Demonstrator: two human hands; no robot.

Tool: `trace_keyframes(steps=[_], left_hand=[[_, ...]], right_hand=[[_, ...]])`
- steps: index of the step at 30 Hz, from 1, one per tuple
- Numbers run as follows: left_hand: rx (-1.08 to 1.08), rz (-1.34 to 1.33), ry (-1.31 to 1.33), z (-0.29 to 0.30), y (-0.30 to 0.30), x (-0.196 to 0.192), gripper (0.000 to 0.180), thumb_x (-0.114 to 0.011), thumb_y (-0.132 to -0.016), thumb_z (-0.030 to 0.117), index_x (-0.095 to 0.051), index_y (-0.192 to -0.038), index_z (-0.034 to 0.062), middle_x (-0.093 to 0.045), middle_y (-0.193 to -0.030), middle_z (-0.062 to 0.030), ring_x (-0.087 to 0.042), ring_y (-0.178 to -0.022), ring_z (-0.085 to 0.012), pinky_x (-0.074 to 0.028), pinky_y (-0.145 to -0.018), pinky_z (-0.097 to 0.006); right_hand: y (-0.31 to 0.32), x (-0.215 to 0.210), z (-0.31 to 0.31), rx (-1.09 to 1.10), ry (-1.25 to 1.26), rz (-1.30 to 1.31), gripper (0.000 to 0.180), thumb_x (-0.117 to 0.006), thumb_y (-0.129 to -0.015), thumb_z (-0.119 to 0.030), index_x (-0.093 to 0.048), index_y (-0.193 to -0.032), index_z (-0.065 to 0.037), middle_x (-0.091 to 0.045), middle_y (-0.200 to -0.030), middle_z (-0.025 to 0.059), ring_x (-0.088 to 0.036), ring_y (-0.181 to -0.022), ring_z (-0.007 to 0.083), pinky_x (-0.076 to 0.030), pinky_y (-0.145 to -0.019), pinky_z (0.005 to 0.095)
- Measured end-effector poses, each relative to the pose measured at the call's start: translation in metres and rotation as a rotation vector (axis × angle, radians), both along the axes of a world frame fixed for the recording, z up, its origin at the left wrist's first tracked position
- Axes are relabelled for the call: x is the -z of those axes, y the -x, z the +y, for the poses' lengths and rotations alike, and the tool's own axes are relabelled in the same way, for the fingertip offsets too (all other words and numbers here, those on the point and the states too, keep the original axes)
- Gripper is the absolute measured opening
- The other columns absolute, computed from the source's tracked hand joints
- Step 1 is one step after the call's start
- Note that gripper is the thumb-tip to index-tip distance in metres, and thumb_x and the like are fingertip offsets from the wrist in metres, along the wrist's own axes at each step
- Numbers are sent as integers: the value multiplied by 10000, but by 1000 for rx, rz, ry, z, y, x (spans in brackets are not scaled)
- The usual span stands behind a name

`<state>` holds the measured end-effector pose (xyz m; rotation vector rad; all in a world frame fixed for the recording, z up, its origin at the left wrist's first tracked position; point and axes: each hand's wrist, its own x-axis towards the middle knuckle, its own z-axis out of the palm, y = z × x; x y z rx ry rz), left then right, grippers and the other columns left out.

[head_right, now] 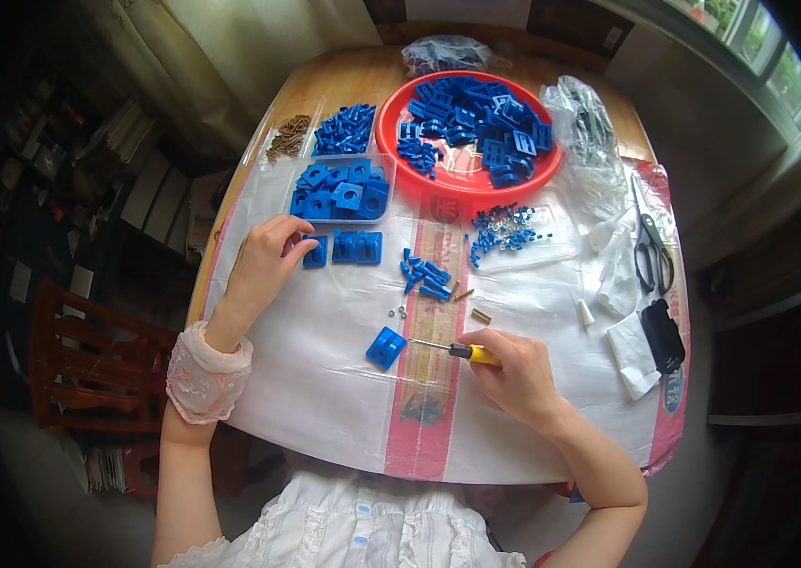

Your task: Assembling blue plastic components using a screwdriver.

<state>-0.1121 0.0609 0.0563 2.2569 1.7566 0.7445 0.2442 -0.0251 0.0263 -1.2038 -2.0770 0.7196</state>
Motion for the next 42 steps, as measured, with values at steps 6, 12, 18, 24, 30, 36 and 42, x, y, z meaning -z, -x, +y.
trace_keyframes(steps=[6, 12, 18, 24, 30, 36, 42], left_hand=[[85, 38, -261, 4, -15, -4, 239, -795, -850, 151, -720, -1045, 36, -680, -907, -88, -634, -721, -209, -507, -713, -342], [128, 155, -237, 17, -26, 8, 215, -770, -880, 205, -737, -1029, 54, -701, -922, -82, -648, -770, -220, -465, -876, -374], [23, -198, -26, 15, -18, -2, 114, -745, -903, 137, -767, -950, 35, -722, -860, -89, -648, -767, -185, -507, -725, -319], [2, -235, 18, 9, -12, -1, 119, -741, -906, 126, -767, -962, 25, -725, -869, -92, -626, -747, -160, -511, -684, -292], [69, -63, -129, 11, -15, 9, 118, -763, -886, 145, -754, -945, 43, -725, -883, -68, -638, -804, -188, -493, -734, -331], [145, 282, -283, 11, -29, 9, 176, -795, -842, 185, -727, -967, 82, -666, -869, -15, -606, -899, -190, -418, -872, -367], [171, 192, -270, 5, -55, -3, 209, -809, -822, 178, -736, -1001, 101, -661, -962, -8, -593, -957, -189, -418, -857, -364]], right_hand=[[-1, -1, 0, -4, 23, -66, 282, -700, -759, 27, -707, -1016, -89, -703, -799, 98, -686, -644, 248, -522, -573, 337], [0, -3, 0, -7, 3, -60, 288, -700, -751, 26, -708, -1015, -89, -704, -793, 96, -686, -646, 253, -522, -573, 342], [-1, -3, -1, -12, -12, -60, 281, -699, -752, 20, -709, -1011, -90, -705, -790, 88, -683, -644, 253, -516, -566, 348], [0, -2, -1, -14, -11, -64, 270, -703, -757, 9, -707, -1006, -94, -706, -795, 83, -682, -644, 254, -515, -564, 345], [0, -3, -1, -13, -3, -78, 276, -699, -752, 14, -707, -1006, -95, -704, -792, 85, -683, -644, 253, -515, -565, 347], [-1, 1, -1, -26, -17, -22, 305, -652, -732, 71, -717, -1003, -54, -664, -749, 106, -643, -596, 229, -489, -552, 310], [-1, 1, 0, -33, -18, -34, 307, -649, -731, 75, -713, -1004, -49, -670, -758, 103, -649, -604, 230, -498, -557, 312]])
